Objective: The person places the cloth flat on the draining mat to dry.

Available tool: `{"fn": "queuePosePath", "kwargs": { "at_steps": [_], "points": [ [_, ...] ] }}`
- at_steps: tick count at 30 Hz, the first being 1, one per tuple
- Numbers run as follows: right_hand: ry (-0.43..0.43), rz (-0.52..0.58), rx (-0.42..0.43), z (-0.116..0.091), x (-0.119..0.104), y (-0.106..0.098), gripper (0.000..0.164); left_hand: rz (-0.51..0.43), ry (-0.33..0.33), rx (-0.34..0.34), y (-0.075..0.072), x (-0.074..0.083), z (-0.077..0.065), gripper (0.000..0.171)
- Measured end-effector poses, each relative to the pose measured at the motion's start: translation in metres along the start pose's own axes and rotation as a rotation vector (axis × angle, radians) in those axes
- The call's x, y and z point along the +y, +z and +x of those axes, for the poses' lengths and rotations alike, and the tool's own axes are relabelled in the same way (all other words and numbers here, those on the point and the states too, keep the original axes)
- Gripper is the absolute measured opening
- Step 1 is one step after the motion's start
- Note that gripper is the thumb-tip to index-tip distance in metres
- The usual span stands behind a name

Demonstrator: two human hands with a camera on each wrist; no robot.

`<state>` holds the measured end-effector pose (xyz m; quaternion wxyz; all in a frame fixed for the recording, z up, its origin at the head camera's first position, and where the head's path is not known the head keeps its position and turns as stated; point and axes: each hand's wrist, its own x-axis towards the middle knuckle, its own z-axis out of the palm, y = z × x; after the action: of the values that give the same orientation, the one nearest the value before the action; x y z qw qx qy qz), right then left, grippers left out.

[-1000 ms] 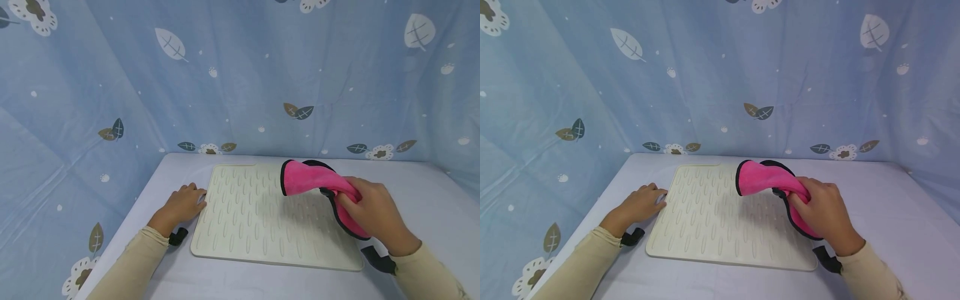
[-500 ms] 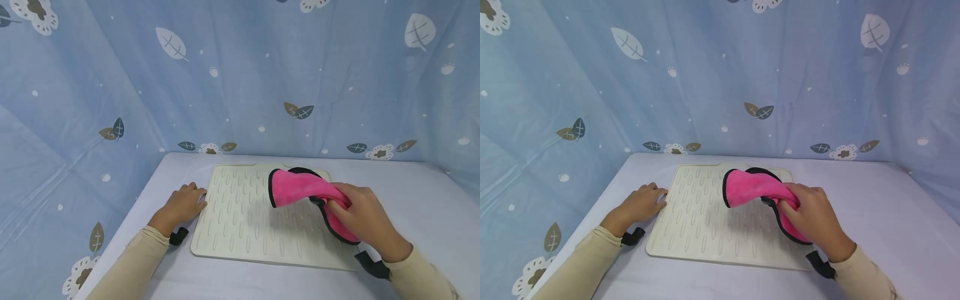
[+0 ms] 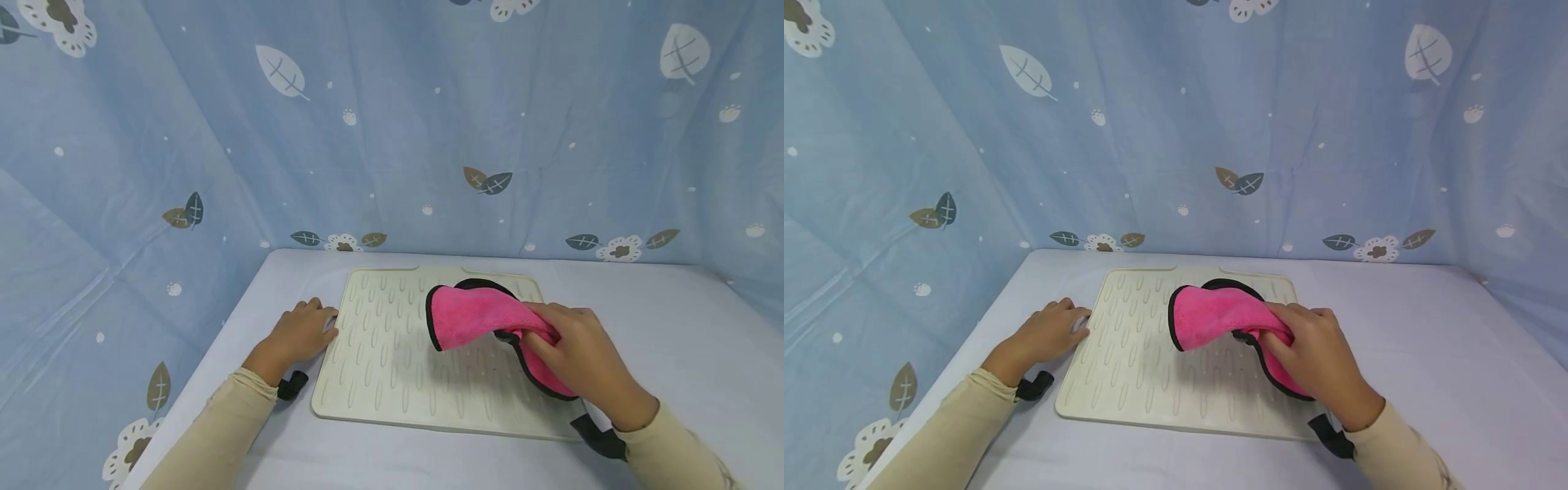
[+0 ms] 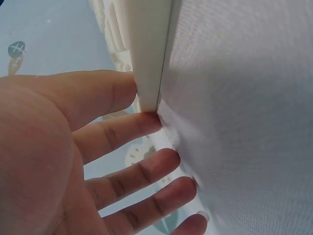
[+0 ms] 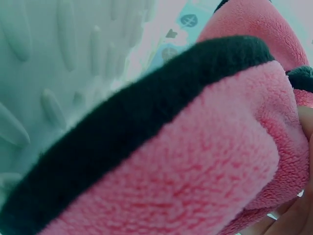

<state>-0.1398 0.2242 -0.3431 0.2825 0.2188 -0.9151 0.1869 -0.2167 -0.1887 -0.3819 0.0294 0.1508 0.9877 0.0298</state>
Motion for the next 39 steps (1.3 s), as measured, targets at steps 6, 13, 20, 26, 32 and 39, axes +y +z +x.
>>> {"fn": "queuePosePath", "kwargs": {
  "at_steps": [6,13,20,26,32,39],
  "points": [
    [0.000,0.008,0.006,0.007,-0.005,0.006,0.031,0.009,-0.005,-0.001,-0.001,-0.001,0.000,0.043],
    [0.013,0.020,0.001,0.018,-0.010,0.017,0.030,0.003,-0.016,-0.008,0.002,-0.003,0.000,0.043],
    [-0.002,0.015,-0.011,0.029,-0.016,0.030,0.027,0.012,-0.016,0.002,0.002,-0.004,0.000,0.043],
    [0.016,-0.012,-0.031,0.034,-0.019,0.040,0.027,0.031,-0.006,0.001,0.000,0.000,0.003,0.044],
    [0.040,-0.037,-0.090,0.040,-0.022,0.050,0.026,0.026,-0.016,0.000,-0.001,0.002,0.003,0.044],
    [0.068,-0.063,-0.173,0.044,-0.023,0.061,0.029,0.017,-0.019,0.008,-0.001,0.002,0.003,0.044]
  ]
}}
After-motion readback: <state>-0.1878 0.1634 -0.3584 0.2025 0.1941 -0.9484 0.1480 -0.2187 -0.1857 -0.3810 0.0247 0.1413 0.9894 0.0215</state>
